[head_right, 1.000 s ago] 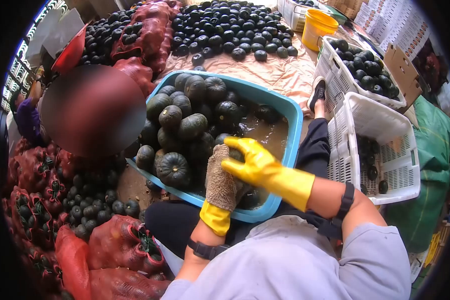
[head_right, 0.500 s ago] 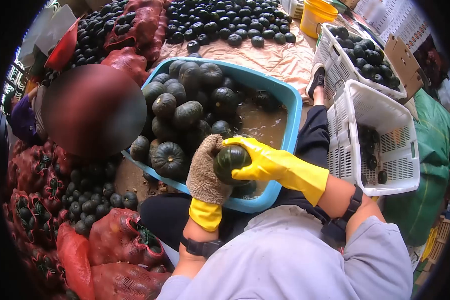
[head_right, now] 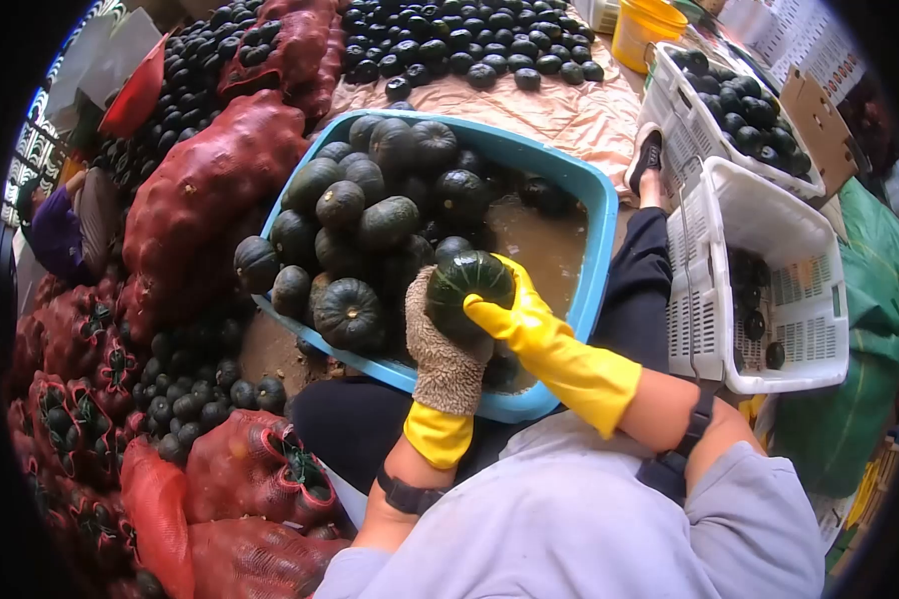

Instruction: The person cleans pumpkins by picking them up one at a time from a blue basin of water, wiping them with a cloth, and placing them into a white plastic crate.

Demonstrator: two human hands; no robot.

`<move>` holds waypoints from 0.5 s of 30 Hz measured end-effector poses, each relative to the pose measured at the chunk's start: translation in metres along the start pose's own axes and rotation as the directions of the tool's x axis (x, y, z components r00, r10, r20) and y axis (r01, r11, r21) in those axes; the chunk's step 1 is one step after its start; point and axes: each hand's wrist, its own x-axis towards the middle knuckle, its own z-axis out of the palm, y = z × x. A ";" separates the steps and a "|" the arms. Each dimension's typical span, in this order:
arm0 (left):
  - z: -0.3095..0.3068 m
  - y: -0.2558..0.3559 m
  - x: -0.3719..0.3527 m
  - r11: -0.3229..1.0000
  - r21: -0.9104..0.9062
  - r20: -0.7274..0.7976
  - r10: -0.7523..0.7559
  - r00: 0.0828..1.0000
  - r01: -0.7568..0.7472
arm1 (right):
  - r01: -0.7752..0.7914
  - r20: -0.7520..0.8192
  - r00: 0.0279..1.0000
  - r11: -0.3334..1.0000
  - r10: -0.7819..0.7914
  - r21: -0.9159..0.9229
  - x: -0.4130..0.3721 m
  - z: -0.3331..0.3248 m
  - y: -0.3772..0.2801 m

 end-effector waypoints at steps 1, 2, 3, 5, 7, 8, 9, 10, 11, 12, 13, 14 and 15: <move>0.001 -0.003 0.001 1.000 0.008 -0.001 0.019 1.000 -0.019 | 0.181 -0.099 0.977 0.979 -0.189 -0.090 -0.002 -0.002 0.023; 0.003 -0.006 0.001 0.999 0.016 -0.002 0.037 0.999 -0.037 | 0.163 -0.014 0.985 0.953 -0.172 -0.256 0.002 -0.024 0.033; 0.003 -0.007 0.003 0.998 0.024 -0.004 0.056 0.998 -0.056 | 0.096 0.003 0.995 0.984 -0.097 -0.151 -0.001 -0.029 0.029; -0.006 0.001 0.000 0.990 -0.114 0.014 -0.081 0.997 0.082 | -0.065 0.069 0.996 0.996 0.061 0.058 -0.014 -0.035 0.023; -0.018 0.009 0.003 0.904 -0.330 0.068 -0.264 0.962 0.271 | -0.343 0.207 0.936 0.867 0.284 0.362 -0.004 -0.035 -0.012; -0.024 0.012 0.006 0.798 -0.467 0.108 -0.375 0.921 0.381 | -0.377 0.100 0.925 0.864 0.366 0.333 0.021 -0.052 -0.012; -0.031 0.013 0.009 0.572 -0.638 0.223 -0.504 0.835 0.516 | -0.314 0.021 0.942 0.857 0.335 0.409 0.047 -0.040 -0.051; -0.037 0.013 0.009 0.292 -0.740 0.366 -0.582 0.726 0.606 | -0.209 -0.027 0.959 0.766 0.283 0.607 0.095 -0.048 -0.058; -0.037 0.011 0.012 0.160 -0.766 0.395 -0.647 0.652 0.623 | -0.101 0.204 0.978 0.769 -0.038 0.631 0.140 -0.067 -0.073; -0.037 0.009 0.016 0.026 -0.785 0.427 -0.702 0.571 0.619 | 0.075 0.109 0.979 0.807 -0.170 0.585 0.156 -0.059 -0.096; -0.038 0.007 0.018 -0.104 -0.793 0.462 -0.745 0.481 0.600 | 0.247 0.021 0.953 0.816 -0.302 0.523 0.167 -0.045 -0.116; -0.038 0.010 0.015 -0.120 -0.808 0.459 -0.742 0.490 0.576 | 0.170 0.087 0.976 0.946 -0.200 0.277 0.192 -0.060 -0.100; -0.034 0.002 0.012 -0.105 -0.830 0.439 -0.729 0.526 0.547 | 0.117 0.206 0.976 0.970 -0.072 -0.213 0.193 -0.067 -0.093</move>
